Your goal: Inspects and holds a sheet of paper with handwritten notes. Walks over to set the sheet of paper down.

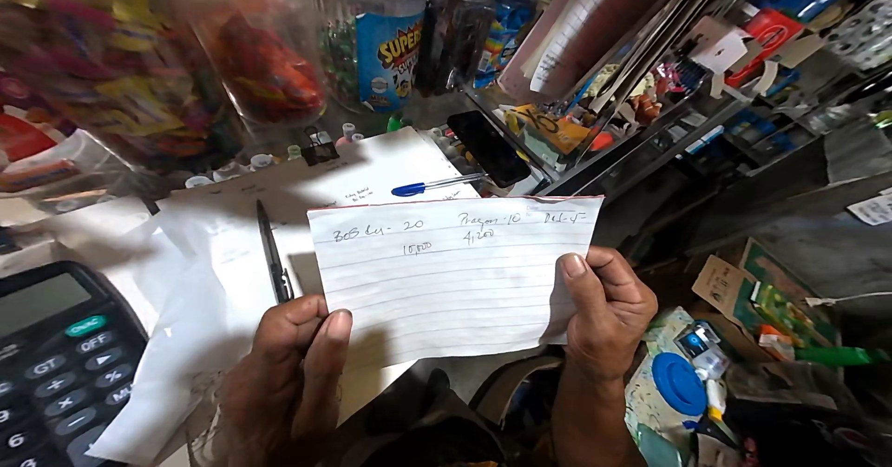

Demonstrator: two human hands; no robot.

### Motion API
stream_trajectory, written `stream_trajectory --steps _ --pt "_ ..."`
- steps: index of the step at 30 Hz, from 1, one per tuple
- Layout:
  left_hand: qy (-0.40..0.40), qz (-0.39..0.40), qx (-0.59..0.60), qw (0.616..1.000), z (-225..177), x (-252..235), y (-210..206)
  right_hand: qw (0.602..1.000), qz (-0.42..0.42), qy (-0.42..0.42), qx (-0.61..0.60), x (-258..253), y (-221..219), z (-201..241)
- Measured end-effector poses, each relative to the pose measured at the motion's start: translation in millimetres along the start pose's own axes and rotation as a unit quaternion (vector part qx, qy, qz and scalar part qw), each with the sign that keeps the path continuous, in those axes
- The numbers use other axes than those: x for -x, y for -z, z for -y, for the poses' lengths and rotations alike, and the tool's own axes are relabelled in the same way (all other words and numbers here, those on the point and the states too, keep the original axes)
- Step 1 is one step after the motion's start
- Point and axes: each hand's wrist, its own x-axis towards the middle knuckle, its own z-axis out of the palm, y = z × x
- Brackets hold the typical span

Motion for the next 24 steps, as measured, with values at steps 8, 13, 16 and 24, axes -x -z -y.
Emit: stream_trajectory --steps 8,13,16,24 --pt "0.005 -0.001 -0.007 1.0 -0.7 0.3 -1.0 1.0 0.0 -0.002 -0.003 0.9 0.9 -0.9" --pt "0.0 0.001 -0.01 1.0 -1.0 -0.2 -1.0 1.0 -0.002 -0.003 -0.001 1.1 0.7 -1.0" --pt "0.003 0.001 -0.011 1.0 -1.0 -0.1 -0.9 1.0 -0.003 -0.003 0.001 1.4 0.7 -0.7" --pt "0.005 0.003 -0.016 1.0 -0.8 -0.2 -1.1 1.0 -0.004 0.0 0.005 1.8 1.4 0.0"
